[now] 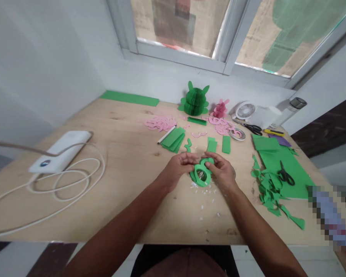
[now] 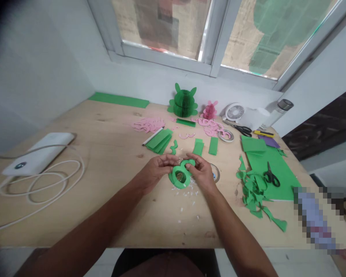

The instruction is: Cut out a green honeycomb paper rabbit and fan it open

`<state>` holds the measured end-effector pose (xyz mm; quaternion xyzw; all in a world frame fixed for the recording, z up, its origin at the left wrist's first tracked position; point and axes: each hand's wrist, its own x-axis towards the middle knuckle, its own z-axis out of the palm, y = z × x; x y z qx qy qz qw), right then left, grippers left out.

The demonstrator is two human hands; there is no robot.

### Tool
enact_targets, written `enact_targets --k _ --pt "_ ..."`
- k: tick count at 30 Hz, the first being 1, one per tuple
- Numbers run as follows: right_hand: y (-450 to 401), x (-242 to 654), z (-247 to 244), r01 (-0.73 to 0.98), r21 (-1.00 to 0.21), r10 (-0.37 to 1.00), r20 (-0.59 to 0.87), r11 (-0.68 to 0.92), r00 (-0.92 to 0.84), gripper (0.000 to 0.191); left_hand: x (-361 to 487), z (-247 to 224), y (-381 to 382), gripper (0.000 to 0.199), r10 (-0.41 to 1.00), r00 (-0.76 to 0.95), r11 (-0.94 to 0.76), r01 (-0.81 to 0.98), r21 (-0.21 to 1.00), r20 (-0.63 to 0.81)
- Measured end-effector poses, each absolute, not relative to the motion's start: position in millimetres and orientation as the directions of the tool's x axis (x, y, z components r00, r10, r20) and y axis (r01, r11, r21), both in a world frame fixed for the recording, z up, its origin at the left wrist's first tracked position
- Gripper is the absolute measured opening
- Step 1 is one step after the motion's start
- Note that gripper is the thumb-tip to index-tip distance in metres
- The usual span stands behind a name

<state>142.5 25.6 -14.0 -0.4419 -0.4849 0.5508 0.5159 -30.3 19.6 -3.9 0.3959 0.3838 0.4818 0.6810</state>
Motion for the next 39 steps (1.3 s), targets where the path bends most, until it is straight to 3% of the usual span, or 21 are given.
enact_targets --k 6,9,12,15,17,21,26,31,39 --pt "24.9 144.4 -12.3 -0.080 -0.996 0.997 0.044 0.039 -0.064 0.036 -29.5 -7.8 22.2 0.032 0.972 0.191 0.195 -0.351 0.916 -0.134" --pt "25.8 147.8 -14.6 -0.059 -0.989 0.990 0.132 0.134 0.050 0.033 -29.0 -6.6 23.2 0.031 0.988 0.104 0.148 -0.360 0.921 -0.118" --pt "22.6 148.5 -14.1 0.118 -0.965 0.952 0.251 0.233 0.176 0.024 -28.3 -4.0 23.3 0.031 0.995 -0.010 0.086 -0.335 0.938 -0.095" --pt "13.8 143.7 -8.2 0.453 -0.801 0.886 0.461 0.392 0.047 0.012 -26.8 -1.5 22.4 0.031 0.994 -0.090 0.030 -0.260 0.965 -0.055" --pt "7.5 138.6 -3.8 0.571 -0.650 0.830 0.548 0.502 -0.107 0.010 -25.3 -1.4 21.6 0.030 0.991 -0.130 -0.010 -0.203 0.979 -0.017" --pt "1.1 129.9 -2.0 0.673 -0.443 0.754 0.599 0.592 -0.269 0.014 -21.9 -5.3 20.6 0.030 0.984 -0.171 -0.067 -0.140 0.988 0.042" --pt "-0.7 123.5 -7.4 0.743 -0.333 0.743 0.589 0.580 -0.317 0.014 -17.1 -11.4 19.5 0.031 0.986 -0.155 -0.086 -0.120 0.989 0.067" --pt "-1.0 121.9 -10.4 0.730 -0.400 0.789 0.532 0.554 -0.307 0.008 -14.6 -12.9 18.5 0.029 0.989 -0.132 -0.087 -0.112 0.990 0.072" --pt "9.3 128.0 -16.0 0.468 -0.813 0.938 0.311 0.347 -0.155 0.015 -15.5 -7.8 19.3 0.024 0.993 -0.116 -0.029 -0.146 0.989 0.012"
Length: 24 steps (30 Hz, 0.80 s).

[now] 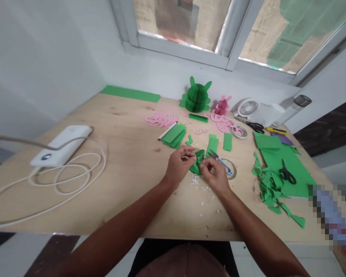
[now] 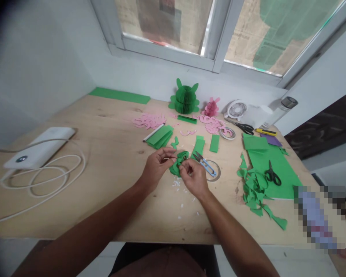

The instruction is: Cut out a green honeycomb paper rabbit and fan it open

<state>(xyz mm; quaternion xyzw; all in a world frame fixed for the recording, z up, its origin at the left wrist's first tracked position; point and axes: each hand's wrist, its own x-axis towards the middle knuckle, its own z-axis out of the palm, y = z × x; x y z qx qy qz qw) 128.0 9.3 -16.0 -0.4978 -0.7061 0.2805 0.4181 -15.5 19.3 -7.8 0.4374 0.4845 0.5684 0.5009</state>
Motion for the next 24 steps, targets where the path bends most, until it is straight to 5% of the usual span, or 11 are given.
enact_targets --k 5,11,18,24 --pt "13.7 130.3 -21.1 0.221 -0.964 0.988 0.136 0.150 -0.078 0.021 -16.4 -7.5 19.0 0.025 0.997 -0.074 -0.018 -0.151 0.988 0.007" --pt "15.8 130.9 -18.2 0.020 -1.000 0.999 -0.006 -0.006 -0.035 0.032 -16.7 -7.6 17.8 0.019 1.000 -0.016 -0.012 -0.127 0.992 0.010" --pt "15.9 130.9 -14.2 -0.014 -1.000 1.000 -0.017 -0.017 -0.008 0.029 -17.1 -9.6 17.1 0.017 0.999 0.004 -0.036 -0.081 0.996 0.037" --pt "15.5 131.0 -13.6 0.008 -1.000 1.000 -0.005 -0.005 0.014 0.024 -18.1 -9.4 16.6 0.013 0.978 0.020 -0.207 0.117 0.971 0.206"
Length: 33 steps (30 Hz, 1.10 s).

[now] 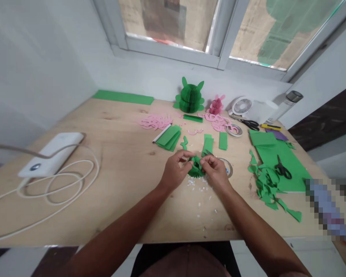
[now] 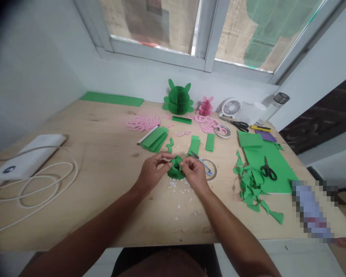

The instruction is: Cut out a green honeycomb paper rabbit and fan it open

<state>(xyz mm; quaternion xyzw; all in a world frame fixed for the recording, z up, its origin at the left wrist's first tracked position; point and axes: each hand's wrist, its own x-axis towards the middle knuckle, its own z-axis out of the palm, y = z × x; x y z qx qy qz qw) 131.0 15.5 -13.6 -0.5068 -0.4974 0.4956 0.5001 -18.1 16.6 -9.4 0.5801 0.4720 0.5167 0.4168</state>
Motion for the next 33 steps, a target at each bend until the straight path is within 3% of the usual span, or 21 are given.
enact_targets --k 9,16,20,33 --pt "16.2 132.2 -17.4 0.009 -1.000 1.000 0.011 0.011 0.011 0.026 -17.2 -4.7 12.9 0.007 0.894 0.097 -0.443 0.334 0.832 0.437" --pt "15.4 131.3 -16.7 -0.004 -1.000 0.999 0.018 0.018 0.032 0.028 -16.2 -7.7 10.4 0.035 0.864 0.162 -0.502 0.340 0.795 0.476" --pt "15.1 130.7 -14.0 -0.025 -1.000 0.998 0.014 0.015 0.055 0.028 -15.7 -8.5 8.8 0.041 0.864 0.154 -0.501 0.357 0.788 0.480" --pt "17.5 132.2 -14.2 -0.099 -0.995 0.993 -0.039 -0.028 0.114 0.027 -17.4 -10.2 8.6 0.024 0.766 0.232 -0.626 0.482 0.613 0.599"
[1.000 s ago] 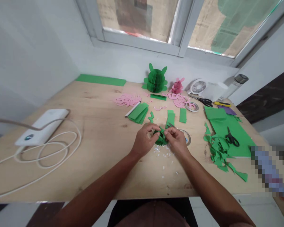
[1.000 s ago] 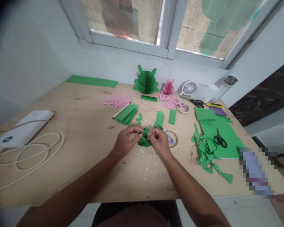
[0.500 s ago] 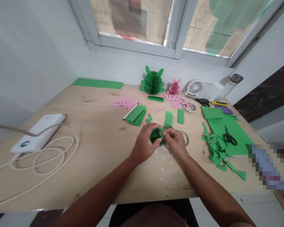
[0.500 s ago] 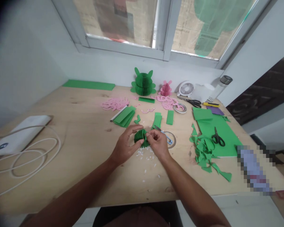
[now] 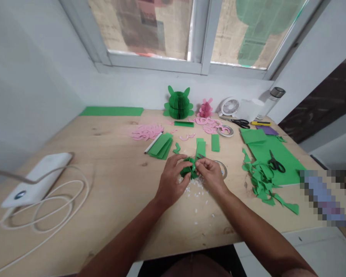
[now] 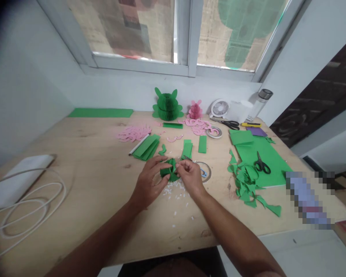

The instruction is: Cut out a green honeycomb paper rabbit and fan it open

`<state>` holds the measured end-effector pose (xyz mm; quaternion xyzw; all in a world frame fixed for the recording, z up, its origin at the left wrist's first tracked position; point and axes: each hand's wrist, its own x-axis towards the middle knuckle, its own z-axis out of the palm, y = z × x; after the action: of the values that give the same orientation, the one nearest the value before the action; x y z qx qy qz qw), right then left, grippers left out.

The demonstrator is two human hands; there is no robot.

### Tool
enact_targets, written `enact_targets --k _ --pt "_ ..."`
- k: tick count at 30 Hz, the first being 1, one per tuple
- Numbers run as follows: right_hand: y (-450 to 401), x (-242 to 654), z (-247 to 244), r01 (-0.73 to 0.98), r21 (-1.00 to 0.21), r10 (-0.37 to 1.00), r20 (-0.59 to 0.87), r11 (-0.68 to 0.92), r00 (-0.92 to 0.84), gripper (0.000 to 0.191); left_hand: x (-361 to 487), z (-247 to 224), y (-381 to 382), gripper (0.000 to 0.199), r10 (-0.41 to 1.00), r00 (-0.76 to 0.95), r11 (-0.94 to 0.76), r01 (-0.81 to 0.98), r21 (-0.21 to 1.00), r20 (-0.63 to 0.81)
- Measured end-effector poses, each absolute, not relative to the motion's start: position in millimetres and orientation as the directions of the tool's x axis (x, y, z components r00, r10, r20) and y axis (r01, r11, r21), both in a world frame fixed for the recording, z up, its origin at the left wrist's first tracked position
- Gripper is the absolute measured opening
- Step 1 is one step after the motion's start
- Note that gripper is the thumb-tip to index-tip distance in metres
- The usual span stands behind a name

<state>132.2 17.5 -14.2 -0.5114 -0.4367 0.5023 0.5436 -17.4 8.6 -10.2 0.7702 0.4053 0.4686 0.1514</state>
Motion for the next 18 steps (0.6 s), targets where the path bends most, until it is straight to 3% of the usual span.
enact_targets --k 12,18 --pt "16.9 128.2 -19.4 -0.289 -0.947 0.979 -0.175 -0.139 0.103 0.019 -13.7 -9.3 6.0 0.009 0.719 0.262 -0.632 0.632 0.449 0.644" --pt "15.4 127.0 -17.6 -0.299 -0.946 0.980 -0.162 -0.122 0.112 0.021 -13.3 -10.0 4.1 0.008 0.689 0.251 -0.616 0.697 0.367 0.679"
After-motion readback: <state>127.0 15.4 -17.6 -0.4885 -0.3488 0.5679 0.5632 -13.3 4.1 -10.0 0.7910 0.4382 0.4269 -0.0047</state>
